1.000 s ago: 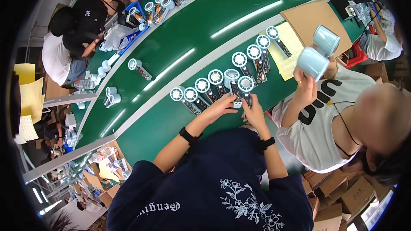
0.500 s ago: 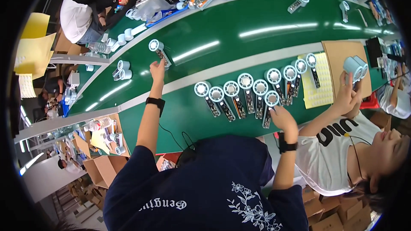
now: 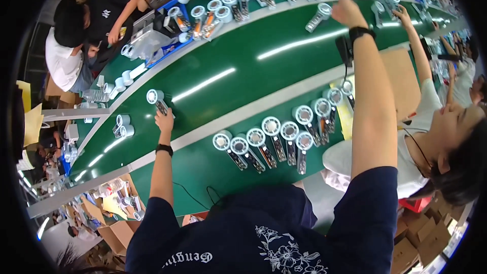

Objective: The person picks up two handheld fans, presses their buttons to test them, and sets them down. They then pick up and test several other fans on the table before returning to the original two fans to test them again.

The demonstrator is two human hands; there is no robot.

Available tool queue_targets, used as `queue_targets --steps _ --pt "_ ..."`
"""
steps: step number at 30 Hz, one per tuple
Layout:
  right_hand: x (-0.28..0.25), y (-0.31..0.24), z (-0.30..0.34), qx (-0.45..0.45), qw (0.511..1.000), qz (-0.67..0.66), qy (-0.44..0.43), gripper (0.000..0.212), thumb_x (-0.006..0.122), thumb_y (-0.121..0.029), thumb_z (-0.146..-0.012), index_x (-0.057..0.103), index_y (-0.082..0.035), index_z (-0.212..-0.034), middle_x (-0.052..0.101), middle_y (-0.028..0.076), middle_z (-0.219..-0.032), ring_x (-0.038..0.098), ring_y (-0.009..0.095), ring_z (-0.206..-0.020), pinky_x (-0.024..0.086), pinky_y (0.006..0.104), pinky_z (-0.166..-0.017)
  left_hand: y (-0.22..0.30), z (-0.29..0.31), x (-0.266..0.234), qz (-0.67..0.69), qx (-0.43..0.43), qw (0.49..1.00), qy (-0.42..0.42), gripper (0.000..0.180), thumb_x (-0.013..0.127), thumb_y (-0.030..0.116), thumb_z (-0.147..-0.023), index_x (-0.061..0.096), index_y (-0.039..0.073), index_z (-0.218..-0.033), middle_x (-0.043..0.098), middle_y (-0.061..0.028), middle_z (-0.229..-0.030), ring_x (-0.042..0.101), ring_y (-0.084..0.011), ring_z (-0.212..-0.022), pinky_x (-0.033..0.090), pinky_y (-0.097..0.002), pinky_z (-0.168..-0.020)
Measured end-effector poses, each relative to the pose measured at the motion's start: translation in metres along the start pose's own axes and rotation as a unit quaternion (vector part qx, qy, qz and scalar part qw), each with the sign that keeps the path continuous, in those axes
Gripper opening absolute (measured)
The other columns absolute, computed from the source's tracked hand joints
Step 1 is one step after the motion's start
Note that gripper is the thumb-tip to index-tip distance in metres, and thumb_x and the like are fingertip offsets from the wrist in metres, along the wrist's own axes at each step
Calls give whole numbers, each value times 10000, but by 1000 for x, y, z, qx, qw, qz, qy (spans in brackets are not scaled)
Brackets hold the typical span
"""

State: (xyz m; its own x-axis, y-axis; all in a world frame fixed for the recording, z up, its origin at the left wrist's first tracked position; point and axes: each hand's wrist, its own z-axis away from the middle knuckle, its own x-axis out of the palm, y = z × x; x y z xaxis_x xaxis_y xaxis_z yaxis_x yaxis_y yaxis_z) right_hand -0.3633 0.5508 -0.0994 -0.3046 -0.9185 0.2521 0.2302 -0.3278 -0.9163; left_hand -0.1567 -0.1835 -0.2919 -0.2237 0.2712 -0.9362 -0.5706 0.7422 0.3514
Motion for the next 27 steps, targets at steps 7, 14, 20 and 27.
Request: queue_targets --steps 7,14,20,27 --pt "69 156 -43 109 954 237 147 473 679 -464 -762 602 -94 -1045 516 15 -729 475 146 -620 397 257 -559 -9 -18 -73 133 -125 975 -127 385 620 271 -724 511 -35 -931 626 -224 -854 615 -369 -815 492 -438 -740" --pt "39 236 -116 -79 948 254 175 355 698 -284 -759 609 20 -919 617 44 -807 567 138 -728 444 314 -627 -24 -2 -93 194 -57 969 -142 343 590 181 -770 498 -11 -1039 635 -161 -809 629 -295 -763 485 -392 -711" --pt "81 174 -29 142 988 -22 49 162 630 -158 -779 581 -51 -890 577 33 -765 522 89 -629 454 256 -583 -21 37 -95 201 -68 970 -119 354 624 243 -800 530 18 -1057 618 -134 -773 612 -254 -750 472 -368 -703" --pt "154 128 182 82 985 -114 -97 272 568 -221 -891 559 -9 -1061 553 11 -829 476 60 -638 342 175 -483 -10 157 -122 503 -115 830 -214 360 549 365 -909 465 51 -1063 541 -52 -751 500 -95 -579 387 -235 -493"
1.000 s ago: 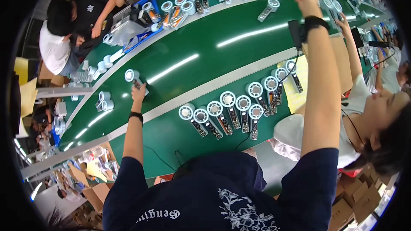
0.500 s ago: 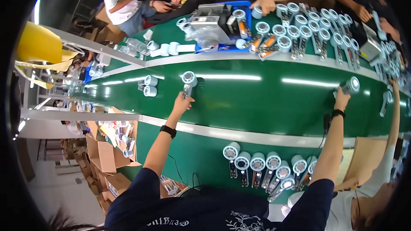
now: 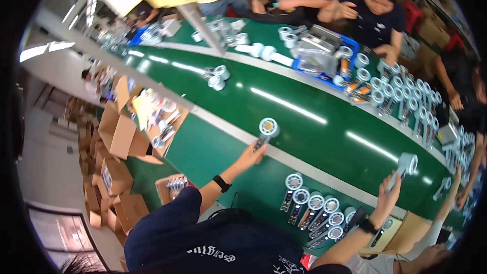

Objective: The person picks up two handheld fans, presses their buttons to test them, and sets them down. They then pick up and test several other fans on the table before returning to the original two fans to test them again.

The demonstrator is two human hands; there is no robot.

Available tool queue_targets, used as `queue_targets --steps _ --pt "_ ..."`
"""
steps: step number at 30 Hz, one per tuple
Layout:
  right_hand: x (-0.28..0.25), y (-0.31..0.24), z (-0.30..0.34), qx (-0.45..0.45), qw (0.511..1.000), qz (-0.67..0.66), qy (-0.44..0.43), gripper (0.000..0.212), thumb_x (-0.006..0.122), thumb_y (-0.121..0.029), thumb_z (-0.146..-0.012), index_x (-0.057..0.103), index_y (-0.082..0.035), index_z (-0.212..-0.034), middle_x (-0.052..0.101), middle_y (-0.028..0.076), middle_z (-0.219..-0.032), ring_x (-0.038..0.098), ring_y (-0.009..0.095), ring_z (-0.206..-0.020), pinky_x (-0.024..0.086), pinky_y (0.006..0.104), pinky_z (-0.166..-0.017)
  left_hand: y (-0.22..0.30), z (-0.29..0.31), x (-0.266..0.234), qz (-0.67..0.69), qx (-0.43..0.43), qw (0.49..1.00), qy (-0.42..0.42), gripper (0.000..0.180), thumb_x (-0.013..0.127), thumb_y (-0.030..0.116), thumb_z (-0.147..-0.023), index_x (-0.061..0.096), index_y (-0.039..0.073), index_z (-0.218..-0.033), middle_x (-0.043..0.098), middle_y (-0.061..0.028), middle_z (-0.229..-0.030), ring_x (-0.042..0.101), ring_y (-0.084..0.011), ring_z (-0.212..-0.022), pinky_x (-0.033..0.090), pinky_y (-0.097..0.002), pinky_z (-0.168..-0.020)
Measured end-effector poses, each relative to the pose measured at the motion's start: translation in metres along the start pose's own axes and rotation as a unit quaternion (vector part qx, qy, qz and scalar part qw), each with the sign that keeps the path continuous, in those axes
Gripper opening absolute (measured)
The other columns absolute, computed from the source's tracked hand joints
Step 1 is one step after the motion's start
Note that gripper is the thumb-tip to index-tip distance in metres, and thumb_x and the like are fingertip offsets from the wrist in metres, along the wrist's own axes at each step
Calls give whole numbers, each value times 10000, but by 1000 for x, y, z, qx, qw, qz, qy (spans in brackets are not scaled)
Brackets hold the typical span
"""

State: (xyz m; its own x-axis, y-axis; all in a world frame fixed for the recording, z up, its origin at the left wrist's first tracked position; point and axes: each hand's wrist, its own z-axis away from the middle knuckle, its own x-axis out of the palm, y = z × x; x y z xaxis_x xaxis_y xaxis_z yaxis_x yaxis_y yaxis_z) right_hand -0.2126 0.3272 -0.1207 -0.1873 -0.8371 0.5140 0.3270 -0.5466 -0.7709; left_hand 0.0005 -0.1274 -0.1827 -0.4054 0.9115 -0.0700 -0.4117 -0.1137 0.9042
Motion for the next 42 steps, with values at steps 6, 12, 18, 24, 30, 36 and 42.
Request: queue_targets --steps 6,12,18,24,30,36,42 --pt "122 29 184 30 998 37 -52 407 439 -371 -938 526 -17 -1121 495 4 -750 385 47 -527 257 185 -400 0 100 -5 165 81 983 4 262 378 280 -990 386 68 -1145 467 -24 -739 424 -81 -522 359 -224 -449" --pt "141 87 279 173 974 1 -148 406 390 -333 -956 485 -6 -1177 490 20 -759 390 64 -495 256 193 -379 23 135 -27 179 117 977 -13 294 306 313 -1001 350 63 -1150 474 -35 -796 435 -78 -543 356 -217 -448" --pt "178 119 320 137 973 25 -184 381 373 -307 -962 442 5 -1171 472 42 -751 407 83 -499 280 204 -385 60 155 -34 194 158 963 -100 300 314 299 -997 339 50 -1164 485 -51 -847 455 -83 -562 359 -202 -445" --pt "186 113 349 25 983 33 -181 416 361 -300 -943 410 43 -1174 453 58 -732 413 103 -480 316 220 -409 99 185 -11 232 147 937 -216 311 298 256 -993 329 7 -1176 485 -98 -914 467 -98 -563 391 -224 -436" --pt "187 107 366 -56 987 50 -139 326 344 -243 -954 374 0 -1170 471 66 -747 431 105 -523 331 216 -477 111 189 12 211 141 912 -323 376 307 252 -985 285 -13 -1250 486 -131 -967 474 -110 -564 426 -242 -434" --pt "184 113 365 -105 988 57 -103 302 349 -224 -962 352 -6 -1171 469 62 -748 437 93 -560 341 205 -504 129 212 41 211 112 916 -322 374 329 277 -968 311 -23 -1190 487 -166 -1026 478 -121 -561 448 -251 -413" --pt "180 110 363 -115 988 59 -89 270 336 -202 -972 357 -10 -1161 471 50 -750 431 75 -566 344 201 -514 122 220 46 195 111 910 -349 448 338 246 -973 222 -3 -1327 473 -153 -1058 506 -122 -601 455 -242 -451"
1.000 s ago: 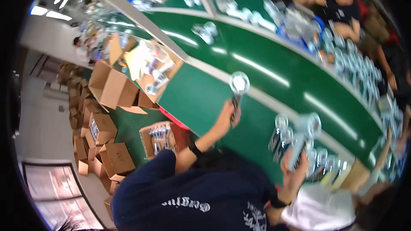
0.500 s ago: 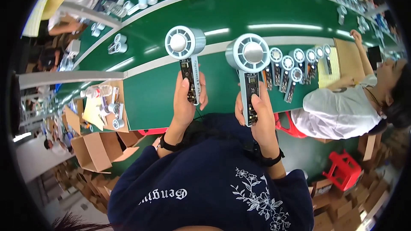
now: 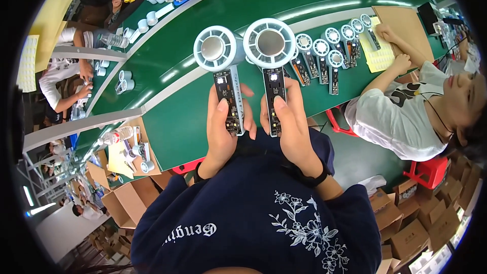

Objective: The person picks up two handheld fans, presses their buttons to test them, and sets them down. They then pick up and test several other fans on the table before returning to the original two fans to test them again.

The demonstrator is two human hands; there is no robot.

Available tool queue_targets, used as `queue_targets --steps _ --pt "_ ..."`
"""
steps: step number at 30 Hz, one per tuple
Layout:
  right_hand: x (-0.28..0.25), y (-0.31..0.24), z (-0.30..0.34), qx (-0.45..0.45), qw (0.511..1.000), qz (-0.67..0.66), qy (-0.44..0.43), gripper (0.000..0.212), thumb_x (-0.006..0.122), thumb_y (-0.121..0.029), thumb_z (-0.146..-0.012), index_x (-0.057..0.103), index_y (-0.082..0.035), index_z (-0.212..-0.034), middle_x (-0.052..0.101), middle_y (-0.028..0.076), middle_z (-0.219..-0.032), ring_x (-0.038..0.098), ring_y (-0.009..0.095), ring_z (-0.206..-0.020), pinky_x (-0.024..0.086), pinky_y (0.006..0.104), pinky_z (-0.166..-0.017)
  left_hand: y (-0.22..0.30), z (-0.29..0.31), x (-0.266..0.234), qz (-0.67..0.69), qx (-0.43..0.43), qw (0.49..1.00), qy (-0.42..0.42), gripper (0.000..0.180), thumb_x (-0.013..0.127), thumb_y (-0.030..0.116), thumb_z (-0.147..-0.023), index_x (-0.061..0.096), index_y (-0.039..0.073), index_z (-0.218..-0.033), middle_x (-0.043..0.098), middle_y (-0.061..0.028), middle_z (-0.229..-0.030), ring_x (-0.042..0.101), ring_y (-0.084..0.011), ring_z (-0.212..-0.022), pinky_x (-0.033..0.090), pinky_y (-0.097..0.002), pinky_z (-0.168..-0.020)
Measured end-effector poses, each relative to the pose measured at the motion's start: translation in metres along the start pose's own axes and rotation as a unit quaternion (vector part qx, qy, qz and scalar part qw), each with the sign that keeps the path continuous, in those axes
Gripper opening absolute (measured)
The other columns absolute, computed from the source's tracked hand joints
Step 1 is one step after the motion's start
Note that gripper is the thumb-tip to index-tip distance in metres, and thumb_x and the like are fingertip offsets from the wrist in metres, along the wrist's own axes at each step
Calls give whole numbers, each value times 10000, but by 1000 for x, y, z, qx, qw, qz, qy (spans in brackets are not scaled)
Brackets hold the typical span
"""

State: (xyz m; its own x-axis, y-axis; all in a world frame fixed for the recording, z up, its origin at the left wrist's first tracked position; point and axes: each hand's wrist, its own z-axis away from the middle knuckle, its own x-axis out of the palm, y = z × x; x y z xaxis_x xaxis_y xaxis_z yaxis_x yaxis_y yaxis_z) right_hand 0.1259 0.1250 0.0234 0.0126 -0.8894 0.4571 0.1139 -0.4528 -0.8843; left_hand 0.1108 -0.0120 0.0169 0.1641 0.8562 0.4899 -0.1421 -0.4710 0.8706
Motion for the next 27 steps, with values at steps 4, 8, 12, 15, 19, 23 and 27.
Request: queue_targets --steps 4,8,12,15,19,23,27 --pt "1 -1 5 0 1000 -8 2 255 337 -179 -975 354 -11 -1166 472 41 -754 425 66 -565 347 197 -518 -4 5 6 -2 6 1000 -5 445 327 235 -976 214 3 -1338 475 -148 -1058 506 -118 -604 436 -227 -448" --pt "2 -3 10 -8 1000 4 10 275 340 -185 -970 352 -10 -1181 473 43 -761 427 72 -565 347 198 -521 -2 11 9 -16 18 1000 -7 438 320 228 -978 214 9 -1342 475 -143 -1059 504 -112 -605 414 -215 -444" --pt "4 -5 13 -14 999 29 21 338 340 -235 -961 347 -4 -1209 472 56 -754 432 89 -560 344 204 -527 1 12 19 -30 25 999 -3 433 316 221 -978 214 10 -1342 475 -140 -1061 502 -107 -604 405 -208 -444" --pt "0 -5 15 -20 999 23 22 344 337 -235 -962 338 -6 -1219 468 51 -751 430 89 -565 346 204 -538 1 10 29 -82 36 995 43 333 334 286 -965 361 -6 -1121 484 -138 -1017 471 -100 -552 375 -207 -379" --pt "-6 -7 16 -18 1000 4 14 351 332 -239 -963 327 -11 -1230 468 48 -752 429 89 -566 349 207 -542 2 10 33 -54 30 998 31 340 339 283 -955 358 -6 -1133 484 -138 -1020 473 -100 -553 369 -209 -368" --pt "-9 -8 18 -33 999 13 5 355 331 -246 -964 322 -13 -1231 470 50 -757 432 90 -570 352 207 -545 3 12 39 -65 29 997 33 355 343 282 -947 346 -9 -1151 483 -138 -1023 477 -103 -555 369 -213 -360" --pt "-12 -11 18 -29 999 16 8 351 331 -250 -964 325 -11 -1221 474 53 -761 434 90 -573 354 208 -546 0 8 45 -83 41 995 33 361 343 281 -947 332 -7 -1165 482 -139 -1022 484 -107 -561 371 -214 -360"
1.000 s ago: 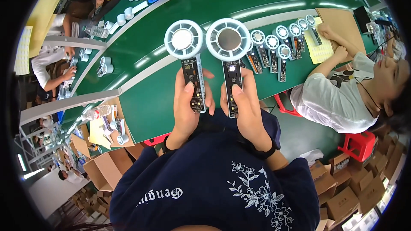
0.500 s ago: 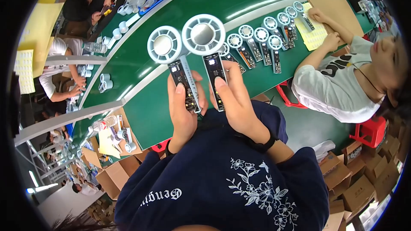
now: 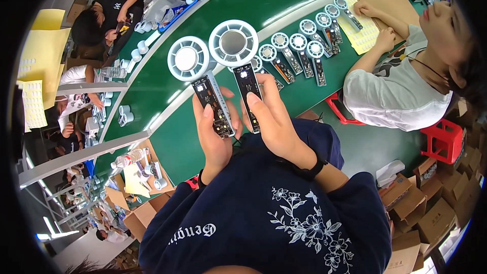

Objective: The person picks up two handheld fans, presses their buttons to test them, and sets them down. They then pick up and test several other fans on the table before returning to the original two fans to test them again.

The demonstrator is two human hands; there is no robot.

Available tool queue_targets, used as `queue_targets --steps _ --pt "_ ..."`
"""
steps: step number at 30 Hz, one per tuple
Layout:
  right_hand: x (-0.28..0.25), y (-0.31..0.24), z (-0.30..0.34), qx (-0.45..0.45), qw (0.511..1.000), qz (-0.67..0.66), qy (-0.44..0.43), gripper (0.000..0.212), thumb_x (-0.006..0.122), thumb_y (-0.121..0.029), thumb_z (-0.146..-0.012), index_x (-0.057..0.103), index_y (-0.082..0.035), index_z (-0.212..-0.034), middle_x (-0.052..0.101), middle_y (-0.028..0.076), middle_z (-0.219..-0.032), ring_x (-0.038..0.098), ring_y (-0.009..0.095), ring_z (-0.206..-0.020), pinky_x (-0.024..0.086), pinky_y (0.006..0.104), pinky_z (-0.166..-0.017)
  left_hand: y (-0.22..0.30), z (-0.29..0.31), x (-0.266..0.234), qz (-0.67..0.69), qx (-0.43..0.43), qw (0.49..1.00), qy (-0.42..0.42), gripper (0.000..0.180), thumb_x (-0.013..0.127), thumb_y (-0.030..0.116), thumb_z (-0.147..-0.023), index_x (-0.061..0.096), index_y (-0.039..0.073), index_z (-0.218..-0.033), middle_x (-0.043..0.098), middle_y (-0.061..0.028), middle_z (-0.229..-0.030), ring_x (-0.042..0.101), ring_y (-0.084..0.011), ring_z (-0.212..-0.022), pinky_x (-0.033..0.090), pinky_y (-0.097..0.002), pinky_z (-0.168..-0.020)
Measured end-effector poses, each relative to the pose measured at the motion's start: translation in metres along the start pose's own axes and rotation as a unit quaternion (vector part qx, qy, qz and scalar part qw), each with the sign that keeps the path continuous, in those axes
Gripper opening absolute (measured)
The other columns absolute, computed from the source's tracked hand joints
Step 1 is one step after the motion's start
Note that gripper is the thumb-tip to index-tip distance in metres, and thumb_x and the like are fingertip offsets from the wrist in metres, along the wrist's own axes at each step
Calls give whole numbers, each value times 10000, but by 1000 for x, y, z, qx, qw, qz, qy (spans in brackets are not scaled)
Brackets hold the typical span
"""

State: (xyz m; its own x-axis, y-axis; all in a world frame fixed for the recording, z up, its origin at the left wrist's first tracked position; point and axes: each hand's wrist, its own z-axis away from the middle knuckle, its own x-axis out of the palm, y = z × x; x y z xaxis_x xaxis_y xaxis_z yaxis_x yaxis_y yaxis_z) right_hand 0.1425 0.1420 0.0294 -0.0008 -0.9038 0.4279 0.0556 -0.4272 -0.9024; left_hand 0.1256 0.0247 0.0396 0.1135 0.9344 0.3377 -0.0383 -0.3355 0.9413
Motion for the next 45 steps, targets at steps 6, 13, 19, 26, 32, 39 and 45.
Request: queue_targets --steps 6,13,19,26,32,39,45 --pt "-2 -2 1 16 1000 -17 10 346 336 -249 -962 325 -10 -1212 476 57 -759 435 93 -572 353 209 -544 -4 1 0 17 -3 1000 -6 398 369 275 -946 287 -5 -1217 479 -145 -1027 495 -117 -565 389 -218 -387" --pt "-3 -4 1 -1 1000 -8 13 340 339 -237 -957 324 -16 -1214 475 57 -750 434 95 -573 350 211 -540 -3 0 -3 32 13 998 -49 491 402 251 -948 198 9 -1323 478 -151 -1047 517 -136 -587 437 -237 -456" --pt "-4 -3 1 -7 1000 -6 -1 357 345 -240 -952 314 -15 -1228 479 54 -746 436 95 -574 352 214 -536 1 1 7 10 9 1000 -15 435 397 307 -930 269 4 -1215 487 -160 -1009 501 -136 -548 388 -227 -372" --pt "-2 -5 3 1 1000 -8 1 362 342 -240 -955 308 -22 -1242 481 56 -762 437 92 -581 356 214 -536 -2 3 3 28 14 999 -35 466 395 272 -937 218 10 -1278 494 -171 -1025 515 -141 -571 405 -231 -395" --pt "5 -4 5 -7 999 4 31 362 342 -241 -957 315 -26 -1247 485 56 -793 438 85 -581 359 210 -537 -7 5 -5 73 36 995 -66 509 398 204 -949 147 26 -1355 492 -162 -1023 530 -148 -597 428 -230 -434" --pt "5 -2 8 -16 999 0 34 391 349 -288 -957 328 -23 -1243 487 58 -819 431 73 -562 337 197 -493 0 7 -3 93 6 992 -80 477 423 251 -942 181 14 -1277 481 -168 -1022 532 -160 -596 448 -246 -445" --pt "6 -4 10 -29 999 -1 46 396 343 -304 -960 342 -14 -1229 487 43 -763 424 67 -531 325 197 -463 -1 8 3 43 19 996 -73 582 412 330 -920 202 -11 -1342 489 -163 -973 504 -153 -482 417 -248 -355"
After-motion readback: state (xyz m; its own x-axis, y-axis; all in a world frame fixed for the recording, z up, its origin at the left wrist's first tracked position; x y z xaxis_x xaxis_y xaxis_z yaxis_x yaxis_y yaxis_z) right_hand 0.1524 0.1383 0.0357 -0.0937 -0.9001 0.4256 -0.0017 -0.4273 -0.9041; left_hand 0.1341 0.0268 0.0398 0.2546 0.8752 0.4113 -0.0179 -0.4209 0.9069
